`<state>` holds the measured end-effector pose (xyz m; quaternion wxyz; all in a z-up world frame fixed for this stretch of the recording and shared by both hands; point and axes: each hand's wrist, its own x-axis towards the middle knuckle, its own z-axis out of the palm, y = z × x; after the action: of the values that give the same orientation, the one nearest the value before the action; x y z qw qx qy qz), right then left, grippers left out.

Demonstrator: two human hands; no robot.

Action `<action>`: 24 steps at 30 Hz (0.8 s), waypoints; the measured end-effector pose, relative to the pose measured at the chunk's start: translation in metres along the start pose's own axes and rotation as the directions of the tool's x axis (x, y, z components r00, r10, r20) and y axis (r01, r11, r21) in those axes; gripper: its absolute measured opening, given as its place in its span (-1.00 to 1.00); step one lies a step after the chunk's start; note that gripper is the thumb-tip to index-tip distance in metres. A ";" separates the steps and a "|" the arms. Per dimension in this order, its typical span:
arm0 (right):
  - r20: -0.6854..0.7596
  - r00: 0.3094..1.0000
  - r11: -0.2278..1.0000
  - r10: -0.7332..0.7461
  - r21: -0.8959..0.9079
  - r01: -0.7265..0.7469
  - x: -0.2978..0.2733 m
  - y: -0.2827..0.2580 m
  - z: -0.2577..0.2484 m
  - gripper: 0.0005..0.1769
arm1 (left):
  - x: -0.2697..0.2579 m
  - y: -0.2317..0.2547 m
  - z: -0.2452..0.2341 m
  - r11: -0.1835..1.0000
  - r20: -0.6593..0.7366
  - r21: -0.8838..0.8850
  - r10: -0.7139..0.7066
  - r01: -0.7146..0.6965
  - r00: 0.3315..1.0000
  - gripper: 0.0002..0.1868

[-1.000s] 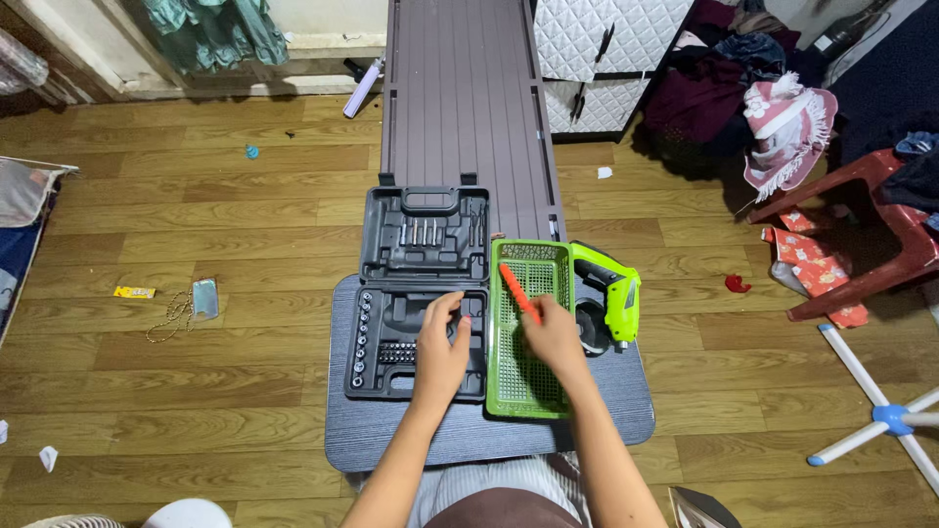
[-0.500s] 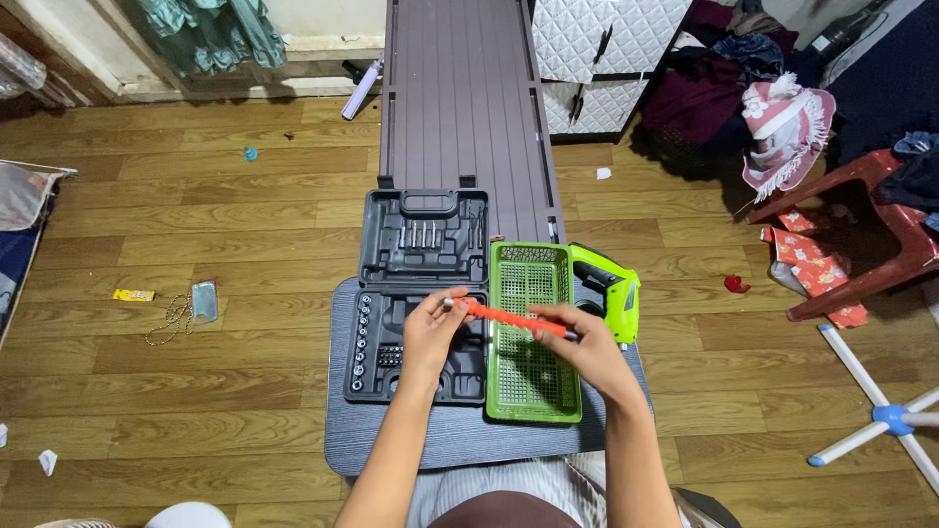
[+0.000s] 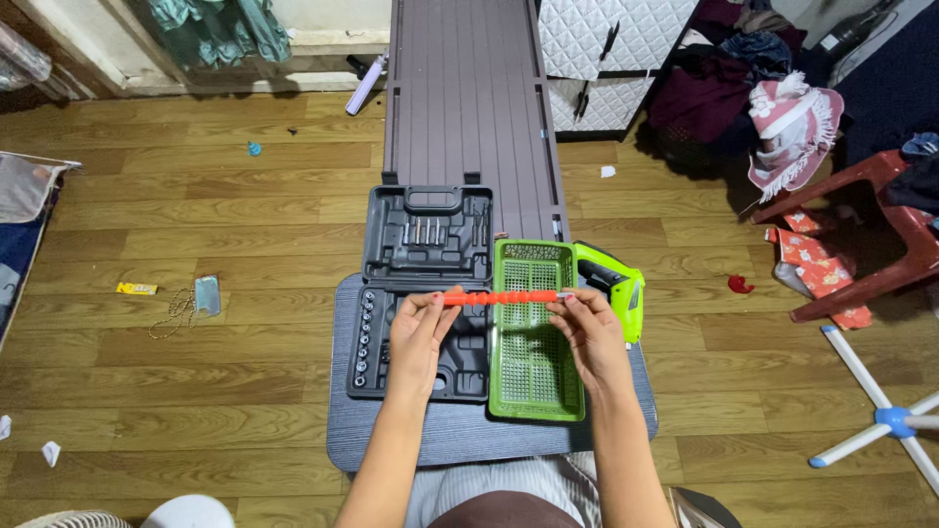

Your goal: The person organizes tools by placing them into a black toolbox and a green basket. They handle various items including a drill, screwdriver, pliers, and a red tool, arranging them neatly before closing the toolbox.

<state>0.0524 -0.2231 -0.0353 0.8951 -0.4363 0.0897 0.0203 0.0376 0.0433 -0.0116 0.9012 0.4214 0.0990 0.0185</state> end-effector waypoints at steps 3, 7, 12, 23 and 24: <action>0.024 0.999 0.998 -0.033 -0.056 0.034 -0.004 -0.002 0.009 -0.85 | 0.003 -0.003 -0.009 1.000 -0.039 -0.015 -0.027 0.027 0.999 -0.85; 0.086 0.995 0.935 -0.048 -0.347 0.075 -0.016 -0.013 0.023 -0.83 | 0.014 -0.007 -0.033 0.999 -0.131 -0.032 0.019 -0.023 0.991 -0.85; 0.168 0.986 0.838 0.008 -0.539 0.085 -0.019 -0.014 0.048 -0.84 | 0.018 -0.007 -0.052 0.995 -0.154 -0.066 0.061 -0.072 0.986 -0.87; 0.285 0.958 0.730 0.009 -0.657 0.188 -0.038 0.002 0.083 -0.88 | -0.004 0.028 -0.011 0.985 -0.071 -0.053 0.163 -0.167 0.984 -0.74; 0.286 0.958 0.712 -0.004 -0.672 0.203 -0.042 0.002 0.085 -0.88 | -0.003 0.030 -0.006 0.979 -0.063 -0.063 0.190 -0.194 0.980 -0.75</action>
<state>0.0231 -0.1536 0.0216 0.6692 -0.7375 -0.0693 0.0596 0.0345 0.0670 0.0078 0.9060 0.3972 0.0825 0.1208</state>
